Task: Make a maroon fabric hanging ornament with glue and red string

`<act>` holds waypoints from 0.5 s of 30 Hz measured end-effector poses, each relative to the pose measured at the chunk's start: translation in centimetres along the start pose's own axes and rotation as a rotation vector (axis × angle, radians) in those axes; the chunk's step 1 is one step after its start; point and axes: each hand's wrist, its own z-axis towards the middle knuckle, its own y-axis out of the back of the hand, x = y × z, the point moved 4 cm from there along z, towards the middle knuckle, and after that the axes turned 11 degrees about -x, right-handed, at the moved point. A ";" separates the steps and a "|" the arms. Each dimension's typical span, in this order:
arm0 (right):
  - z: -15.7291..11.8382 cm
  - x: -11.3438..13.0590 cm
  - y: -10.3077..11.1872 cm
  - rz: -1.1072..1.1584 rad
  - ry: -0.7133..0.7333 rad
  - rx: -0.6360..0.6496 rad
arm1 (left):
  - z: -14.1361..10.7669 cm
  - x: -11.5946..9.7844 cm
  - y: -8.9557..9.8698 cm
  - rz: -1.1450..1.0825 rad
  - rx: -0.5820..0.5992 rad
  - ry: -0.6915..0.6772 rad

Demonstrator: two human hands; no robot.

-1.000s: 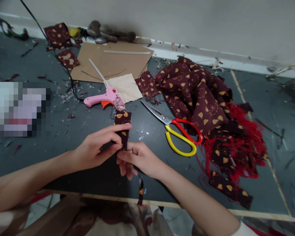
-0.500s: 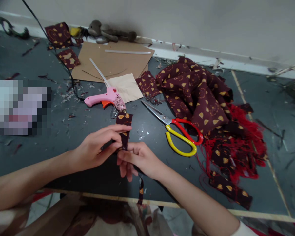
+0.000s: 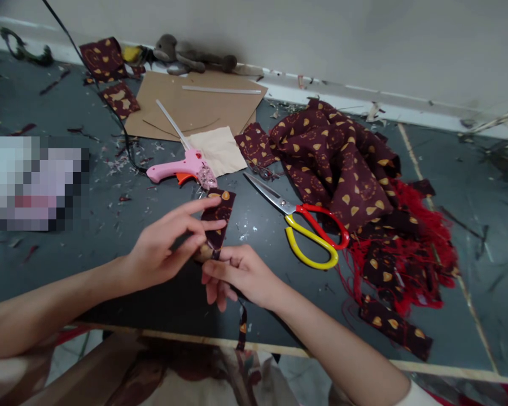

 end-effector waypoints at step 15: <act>0.1 0.1 0.3 -0.124 0.073 -0.073 | 0.4 1.2 0.6 0.003 -0.073 0.151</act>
